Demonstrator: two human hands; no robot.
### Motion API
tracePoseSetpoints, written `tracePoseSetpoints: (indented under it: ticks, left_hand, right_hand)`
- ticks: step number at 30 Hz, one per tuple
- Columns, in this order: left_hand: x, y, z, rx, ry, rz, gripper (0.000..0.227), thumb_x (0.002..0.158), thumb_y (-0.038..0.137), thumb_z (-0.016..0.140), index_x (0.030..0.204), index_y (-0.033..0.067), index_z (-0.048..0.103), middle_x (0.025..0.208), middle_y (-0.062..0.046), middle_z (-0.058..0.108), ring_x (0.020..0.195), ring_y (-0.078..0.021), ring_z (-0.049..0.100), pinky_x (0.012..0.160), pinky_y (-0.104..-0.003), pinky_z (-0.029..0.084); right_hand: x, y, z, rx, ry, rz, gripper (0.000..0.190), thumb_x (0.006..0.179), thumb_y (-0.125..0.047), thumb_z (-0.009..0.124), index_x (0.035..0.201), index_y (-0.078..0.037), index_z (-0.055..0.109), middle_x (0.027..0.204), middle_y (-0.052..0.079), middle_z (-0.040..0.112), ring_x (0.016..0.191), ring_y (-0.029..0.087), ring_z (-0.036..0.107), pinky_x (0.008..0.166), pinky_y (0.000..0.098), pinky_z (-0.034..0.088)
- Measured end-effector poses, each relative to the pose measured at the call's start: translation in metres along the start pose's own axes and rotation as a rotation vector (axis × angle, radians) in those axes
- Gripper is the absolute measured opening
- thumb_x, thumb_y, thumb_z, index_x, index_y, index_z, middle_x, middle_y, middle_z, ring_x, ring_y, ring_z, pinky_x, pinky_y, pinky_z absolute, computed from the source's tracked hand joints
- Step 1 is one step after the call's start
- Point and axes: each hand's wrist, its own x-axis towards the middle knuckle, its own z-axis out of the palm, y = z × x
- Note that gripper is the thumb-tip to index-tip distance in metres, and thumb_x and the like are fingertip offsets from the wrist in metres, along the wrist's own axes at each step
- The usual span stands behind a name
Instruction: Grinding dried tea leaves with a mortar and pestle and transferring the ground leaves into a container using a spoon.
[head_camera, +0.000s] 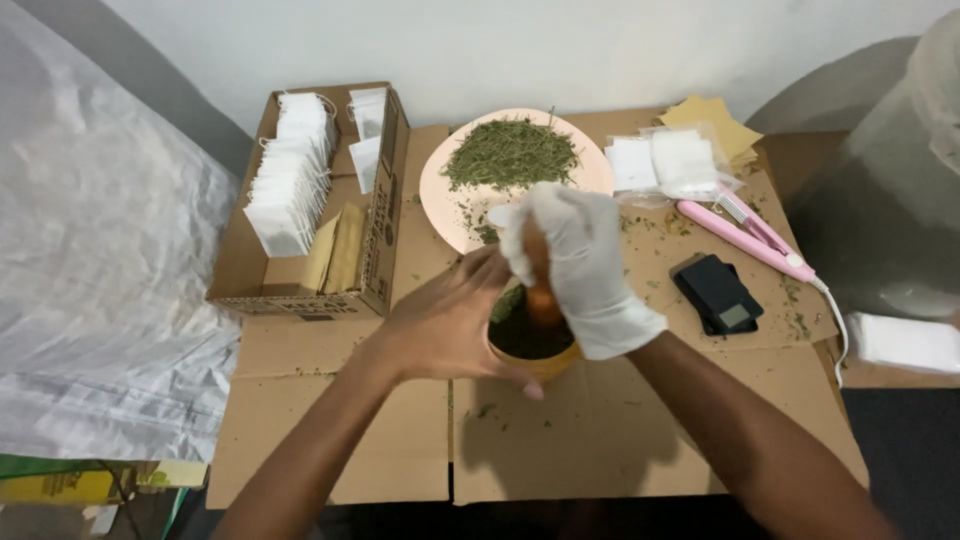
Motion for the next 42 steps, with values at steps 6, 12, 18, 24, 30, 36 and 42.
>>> tracePoseSetpoints:
  ticks: [6, 12, 18, 24, 30, 36, 42]
  left_hand:
    - [0.011, -0.01, 0.0, 0.076, 0.047, 0.021, 0.159, 0.059, 0.088, 0.087, 0.17, -0.0071, 0.024, 0.168, -0.033, 0.036, 0.158, -0.0527, 0.03, 0.134, -0.065, 0.02]
    - [0.004, -0.011, 0.002, -0.14, 0.086, 0.05, 0.164, 0.058, 0.07, 0.097, 0.176, 0.0011, 0.005, 0.181, -0.022, 0.028, 0.167, -0.0449, 0.019, 0.134, -0.064, 0.019]
    - [-0.004, -0.007, 0.006, -0.127, 0.114, -0.007, 0.165, 0.058, 0.071, 0.098, 0.177, 0.0052, 0.004, 0.181, -0.02, 0.03, 0.166, -0.0417, 0.023, 0.134, -0.059, 0.023]
    - [0.004, -0.008, 0.008, -0.176, 0.137, -0.017, 0.164, 0.053, 0.073, 0.094, 0.177, 0.0094, 0.009, 0.181, -0.017, 0.028, 0.167, -0.0398, 0.022, 0.134, -0.059, 0.028]
    - [0.003, -0.013, 0.014, -0.19, 0.166, 0.007, 0.165, 0.055, 0.075, 0.093, 0.178, 0.0086, 0.006, 0.18, -0.019, 0.031, 0.168, -0.0421, 0.021, 0.134, -0.061, 0.026]
    - [0.006, -0.02, 0.015, -0.197, 0.176, 0.021, 0.164, 0.058, 0.072, 0.095, 0.178, 0.0096, 0.002, 0.181, -0.016, 0.029, 0.169, -0.0399, 0.017, 0.133, -0.063, 0.027]
    - [0.004, -0.017, 0.021, -0.221, 0.199, 0.049, 0.162, 0.058, 0.072, 0.095, 0.178, 0.0098, 0.005, 0.179, -0.014, 0.034, 0.167, -0.0381, 0.019, 0.131, -0.065, 0.03]
  right_hand:
    - [0.017, 0.011, 0.004, 0.338, 0.237, 0.268, 0.041, 0.097, -0.034, 0.048, 0.085, 0.002, 0.063, 0.047, 0.023, 0.046, 0.032, 0.035, 0.043, 0.037, 0.041, 0.034]
    - [-0.013, -0.006, -0.021, 0.089, -0.001, 0.07, 0.061, 0.108, -0.034, 0.036, 0.064, 0.003, 0.059, 0.04, 0.025, 0.048, 0.029, 0.032, 0.052, 0.032, 0.0345, 0.041]
    - [-0.012, -0.008, 0.013, -0.203, 0.142, -0.382, 0.061, 0.116, -0.028, 0.041, 0.069, 0.006, 0.061, 0.041, 0.022, 0.054, 0.03, 0.029, 0.054, 0.041, 0.0309, 0.046]
    - [-0.013, -0.007, 0.009, -0.218, 0.112, -0.338, 0.057, 0.113, -0.027, 0.045, 0.07, 0.006, 0.062, 0.043, 0.023, 0.056, 0.031, 0.029, 0.057, 0.037, 0.0306, 0.047]
    - [-0.015, -0.011, -0.001, -0.255, 0.071, -0.307, 0.052, 0.11, -0.026, 0.049, 0.072, 0.007, 0.063, 0.046, 0.024, 0.058, 0.032, 0.029, 0.061, 0.033, 0.0304, 0.048]
    - [-0.004, -0.014, -0.01, -0.253, 0.069, -0.18, 0.055, 0.108, -0.031, 0.049, 0.072, 0.008, 0.062, 0.043, 0.024, 0.055, 0.031, 0.03, 0.06, 0.031, 0.0311, 0.046]
    - [-0.002, -0.015, -0.016, -0.205, 0.076, -0.061, 0.063, 0.109, -0.041, 0.045, 0.071, 0.007, 0.06, 0.039, 0.025, 0.049, 0.03, 0.032, 0.056, 0.032, 0.0335, 0.043]
